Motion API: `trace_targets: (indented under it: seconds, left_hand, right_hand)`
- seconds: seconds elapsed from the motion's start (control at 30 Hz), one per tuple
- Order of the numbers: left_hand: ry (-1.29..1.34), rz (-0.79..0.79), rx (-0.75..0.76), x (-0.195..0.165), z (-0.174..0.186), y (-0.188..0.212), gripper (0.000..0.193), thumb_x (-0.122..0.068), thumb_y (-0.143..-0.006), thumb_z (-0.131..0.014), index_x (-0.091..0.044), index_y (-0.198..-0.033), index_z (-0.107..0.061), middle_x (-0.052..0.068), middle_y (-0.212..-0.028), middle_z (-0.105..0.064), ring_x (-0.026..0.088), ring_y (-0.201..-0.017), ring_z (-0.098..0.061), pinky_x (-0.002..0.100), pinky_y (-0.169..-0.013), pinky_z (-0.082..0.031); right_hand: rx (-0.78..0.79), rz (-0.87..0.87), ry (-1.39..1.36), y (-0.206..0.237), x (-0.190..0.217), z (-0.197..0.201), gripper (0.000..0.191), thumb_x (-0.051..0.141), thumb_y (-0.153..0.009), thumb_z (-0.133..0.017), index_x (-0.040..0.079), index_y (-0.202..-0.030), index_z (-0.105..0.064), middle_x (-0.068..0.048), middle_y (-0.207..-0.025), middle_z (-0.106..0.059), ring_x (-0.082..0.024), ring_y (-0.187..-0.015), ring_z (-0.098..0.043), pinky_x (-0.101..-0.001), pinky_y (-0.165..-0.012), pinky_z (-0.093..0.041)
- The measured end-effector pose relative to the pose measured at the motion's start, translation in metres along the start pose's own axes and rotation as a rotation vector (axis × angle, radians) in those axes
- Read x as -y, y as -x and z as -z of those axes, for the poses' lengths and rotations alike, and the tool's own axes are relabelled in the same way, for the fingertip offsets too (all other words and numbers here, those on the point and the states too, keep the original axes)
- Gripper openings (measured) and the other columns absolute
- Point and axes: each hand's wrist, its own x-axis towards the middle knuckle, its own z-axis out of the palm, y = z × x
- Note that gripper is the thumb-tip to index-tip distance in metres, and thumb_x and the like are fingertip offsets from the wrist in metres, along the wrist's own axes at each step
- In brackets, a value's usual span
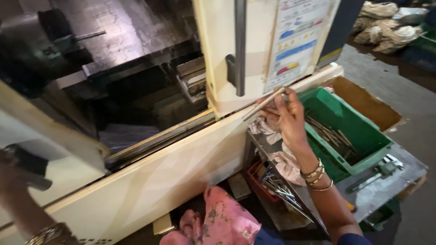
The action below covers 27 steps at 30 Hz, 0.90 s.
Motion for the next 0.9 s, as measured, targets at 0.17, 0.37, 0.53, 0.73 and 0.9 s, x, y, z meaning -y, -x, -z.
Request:
trace_targets:
  seconds: [0.17,0.37,0.53,0.73,0.9]
  left_hand:
    - [1.075,0.504,-0.318,-0.022,-0.002,-0.025,0.016,-0.017,-0.116,-0.063,-0.003,-0.108,-0.063,0.002,-0.078,-0.054,0.010,-0.064,-0.055,0.025,-0.056,-0.042]
    - [1.040,0.391,-0.368,-0.062,0.025,-0.038,0.027,-0.022,-0.116,-0.072,-0.004,-0.098,-0.062,0.000,-0.073,-0.056,0.007,-0.055,-0.052,0.025,-0.044,-0.035]
    - [0.981,0.456,-0.386,-0.072,0.032,-0.047,0.033,-0.026,-0.109,-0.074,-0.007,-0.087,-0.058,-0.002,-0.063,-0.049,0.007,-0.048,-0.048,0.024,-0.041,-0.034]
    - [0.818,0.526,-0.428,-0.079,0.034,-0.051,0.036,-0.031,-0.105,-0.073,-0.005,-0.085,-0.057,-0.003,-0.066,-0.053,0.005,-0.052,-0.049,0.023,-0.044,-0.038]
    - [0.826,0.577,-0.384,-0.092,0.036,-0.053,0.037,-0.033,-0.104,-0.071,-0.004,-0.087,-0.054,-0.004,-0.062,-0.049,0.005,-0.050,-0.050,0.023,-0.044,-0.039]
  right_hand:
    - [0.029,-0.410,-0.480,-0.008,-0.036,-0.024,0.023,0.017,-0.105,-0.059,0.004,-0.124,-0.062,-0.016,-0.118,-0.073,-0.021,-0.114,-0.072,-0.0262,-0.093,-0.061]
    - [0.563,-0.395,0.128,-0.008,-0.114,-0.113,0.032,0.030,-0.106,-0.062,0.003,-0.119,-0.073,0.000,-0.088,-0.065,-0.006,-0.072,-0.057,-0.0202,-0.064,-0.051]
    - [0.685,-0.341,0.231,-0.041,-0.166,-0.225,0.035,0.041,-0.104,-0.060,0.007,-0.096,-0.064,0.003,-0.070,-0.056,-0.006,-0.058,-0.046,-0.0242,-0.051,-0.037]
    - [0.489,-0.317,-0.106,-0.168,-0.190,-0.347,0.050,0.055,-0.098,-0.060,0.007,-0.111,-0.067,0.000,-0.080,-0.065,-0.009,-0.063,-0.057,-0.0263,-0.058,-0.047]
    - [0.244,-0.394,-0.164,-0.248,-0.190,-0.425,0.045,0.054,-0.099,-0.060,0.012,-0.114,-0.065,0.001,-0.080,-0.064,-0.007,-0.064,-0.054,-0.0259,-0.058,-0.048]
